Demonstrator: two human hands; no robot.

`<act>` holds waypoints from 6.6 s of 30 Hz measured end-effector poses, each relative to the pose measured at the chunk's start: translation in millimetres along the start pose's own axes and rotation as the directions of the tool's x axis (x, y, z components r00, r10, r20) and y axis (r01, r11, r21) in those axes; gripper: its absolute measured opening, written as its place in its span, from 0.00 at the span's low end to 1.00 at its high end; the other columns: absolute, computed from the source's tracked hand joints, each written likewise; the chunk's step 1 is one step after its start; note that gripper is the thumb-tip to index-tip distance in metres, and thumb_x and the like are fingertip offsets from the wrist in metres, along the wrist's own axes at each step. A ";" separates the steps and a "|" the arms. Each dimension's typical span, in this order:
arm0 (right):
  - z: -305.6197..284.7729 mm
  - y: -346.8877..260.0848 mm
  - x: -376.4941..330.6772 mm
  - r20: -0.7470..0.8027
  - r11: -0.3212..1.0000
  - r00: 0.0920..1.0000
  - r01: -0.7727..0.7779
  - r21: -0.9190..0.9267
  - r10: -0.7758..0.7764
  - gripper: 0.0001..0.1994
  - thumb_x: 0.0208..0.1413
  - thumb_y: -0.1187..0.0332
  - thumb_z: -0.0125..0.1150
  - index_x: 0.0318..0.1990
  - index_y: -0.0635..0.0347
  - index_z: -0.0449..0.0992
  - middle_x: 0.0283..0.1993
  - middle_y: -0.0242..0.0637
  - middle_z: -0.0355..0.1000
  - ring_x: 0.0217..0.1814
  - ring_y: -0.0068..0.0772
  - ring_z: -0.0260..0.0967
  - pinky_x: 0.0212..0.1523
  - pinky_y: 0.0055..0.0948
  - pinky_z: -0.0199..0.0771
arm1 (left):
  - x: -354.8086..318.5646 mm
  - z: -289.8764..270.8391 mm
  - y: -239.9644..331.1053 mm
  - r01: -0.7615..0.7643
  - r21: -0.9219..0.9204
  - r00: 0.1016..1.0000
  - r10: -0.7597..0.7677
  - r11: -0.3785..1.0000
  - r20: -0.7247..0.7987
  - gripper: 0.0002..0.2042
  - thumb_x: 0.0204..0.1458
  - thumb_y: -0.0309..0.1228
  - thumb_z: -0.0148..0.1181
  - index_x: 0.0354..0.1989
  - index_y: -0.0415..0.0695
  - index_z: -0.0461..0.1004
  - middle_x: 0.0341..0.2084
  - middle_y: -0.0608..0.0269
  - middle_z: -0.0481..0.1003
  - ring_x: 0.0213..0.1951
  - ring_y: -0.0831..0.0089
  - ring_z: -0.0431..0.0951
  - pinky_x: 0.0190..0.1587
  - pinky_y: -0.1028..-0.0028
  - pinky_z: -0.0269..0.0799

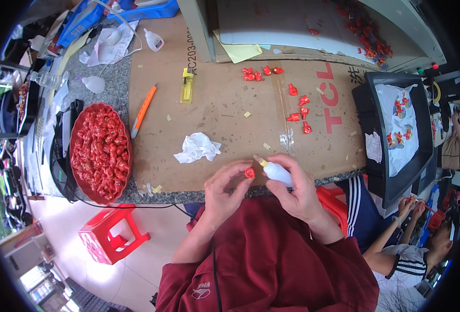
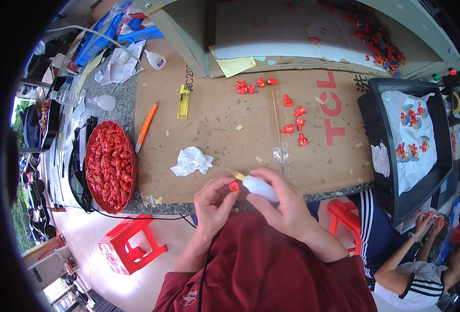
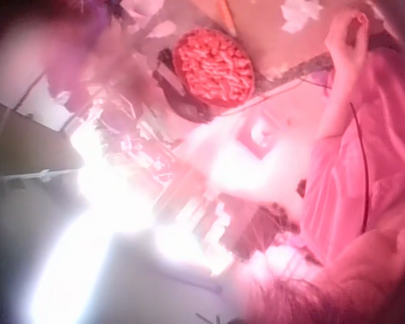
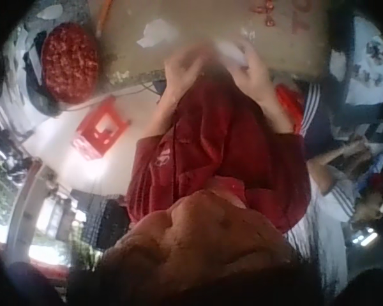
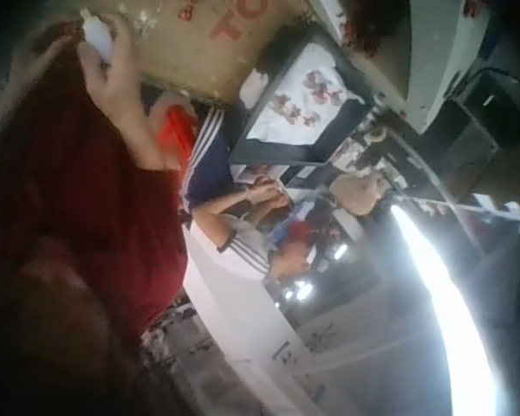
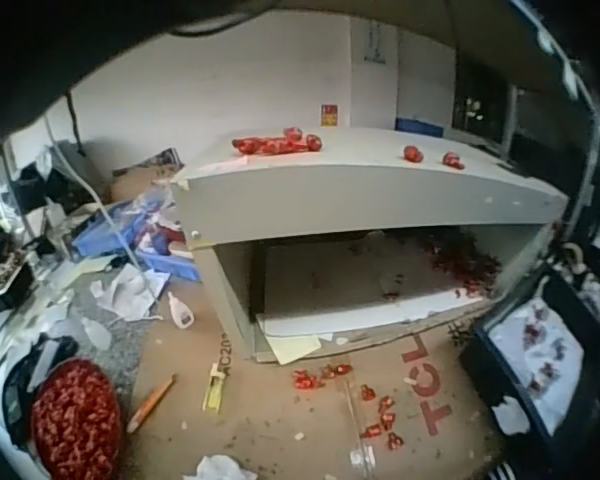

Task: The person glues small red plastic components together at a workbench using a glue bottle.

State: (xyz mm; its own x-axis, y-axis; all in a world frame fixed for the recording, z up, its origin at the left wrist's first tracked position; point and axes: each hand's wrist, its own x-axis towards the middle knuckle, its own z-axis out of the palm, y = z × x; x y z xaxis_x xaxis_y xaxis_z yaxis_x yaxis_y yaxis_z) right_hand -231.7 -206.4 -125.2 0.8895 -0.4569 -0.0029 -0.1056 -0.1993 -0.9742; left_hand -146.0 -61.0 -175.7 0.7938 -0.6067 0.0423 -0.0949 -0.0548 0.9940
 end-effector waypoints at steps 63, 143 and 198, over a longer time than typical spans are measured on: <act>-19.3 2.9 -1.8 0.033 0.960 0.966 0.257 -0.108 -0.255 0.17 0.33 0.74 0.71 0.36 0.67 0.77 0.22 0.35 0.72 0.18 0.24 0.63 0.19 0.21 0.61 | 5.1 -5.7 6.6 0.022 -0.101 1.000 -0.020 0.995 0.016 0.13 0.47 0.14 0.53 0.41 0.37 0.73 0.35 0.58 0.74 0.36 0.73 0.76 0.39 0.78 0.73; -23.6 1.5 -1.3 0.003 0.958 0.968 0.248 -0.143 -0.250 0.17 0.33 0.75 0.71 0.35 0.69 0.77 0.23 0.36 0.73 0.19 0.25 0.64 0.21 0.22 0.62 | 6.1 -5.6 16.0 -0.038 0.058 0.999 0.039 0.998 -0.003 0.13 0.46 0.16 0.56 0.42 0.39 0.75 0.33 0.56 0.76 0.33 0.71 0.77 0.35 0.78 0.72; -28.4 11.1 97.5 0.004 0.990 1.000 -0.020 -0.140 0.021 0.06 0.51 0.73 0.58 0.36 0.65 0.76 0.30 0.31 0.72 0.29 0.19 0.66 0.31 0.19 0.65 | -7.2 -20.5 2.7 0.103 -0.330 0.994 -0.109 0.939 -0.001 0.12 0.51 0.19 0.54 0.45 0.35 0.70 0.37 0.60 0.69 0.39 0.74 0.74 0.44 0.78 0.69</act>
State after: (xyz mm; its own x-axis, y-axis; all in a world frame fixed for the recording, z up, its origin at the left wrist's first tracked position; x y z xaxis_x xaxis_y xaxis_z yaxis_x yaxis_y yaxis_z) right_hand -158.8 -277.9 -129.9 0.8889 -0.4575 -0.0244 -0.1849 -0.3096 -0.9327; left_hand -139.6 -40.5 -171.2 0.8002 -0.5960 -0.0662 0.1904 0.1477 0.9705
